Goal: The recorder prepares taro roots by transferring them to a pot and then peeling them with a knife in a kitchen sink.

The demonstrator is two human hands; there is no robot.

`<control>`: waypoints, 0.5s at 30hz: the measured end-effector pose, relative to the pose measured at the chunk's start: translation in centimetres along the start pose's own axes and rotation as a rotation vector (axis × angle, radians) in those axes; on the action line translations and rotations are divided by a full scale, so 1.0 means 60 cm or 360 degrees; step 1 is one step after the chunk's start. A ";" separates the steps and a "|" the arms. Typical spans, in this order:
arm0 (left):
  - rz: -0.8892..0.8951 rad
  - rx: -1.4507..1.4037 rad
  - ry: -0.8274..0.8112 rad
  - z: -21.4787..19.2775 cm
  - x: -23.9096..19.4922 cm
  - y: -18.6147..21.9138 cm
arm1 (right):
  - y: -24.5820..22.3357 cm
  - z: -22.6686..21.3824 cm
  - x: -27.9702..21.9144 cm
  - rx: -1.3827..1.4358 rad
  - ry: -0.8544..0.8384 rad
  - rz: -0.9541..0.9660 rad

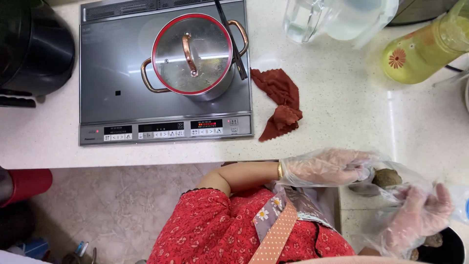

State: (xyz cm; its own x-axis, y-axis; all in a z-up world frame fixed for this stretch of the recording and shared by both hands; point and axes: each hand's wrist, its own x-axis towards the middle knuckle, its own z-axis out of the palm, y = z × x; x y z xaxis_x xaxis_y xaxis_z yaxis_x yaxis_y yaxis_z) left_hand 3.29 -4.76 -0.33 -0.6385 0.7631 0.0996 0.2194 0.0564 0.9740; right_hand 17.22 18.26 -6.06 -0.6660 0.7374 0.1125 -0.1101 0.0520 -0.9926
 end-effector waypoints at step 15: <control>0.0047 -0.0425 -0.0054 -0.054 0.006 0.080 | -0.121 0.049 0.038 0.0596 0.0039 0.0075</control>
State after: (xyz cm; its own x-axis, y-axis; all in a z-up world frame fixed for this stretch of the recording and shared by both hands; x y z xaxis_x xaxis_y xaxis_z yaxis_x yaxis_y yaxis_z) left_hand 1.75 -6.30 5.04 -0.6088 0.7832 0.1265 0.0327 -0.1345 0.9904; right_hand 14.33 17.61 1.52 -0.6595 0.7492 0.0618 -0.3450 -0.2287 -0.9103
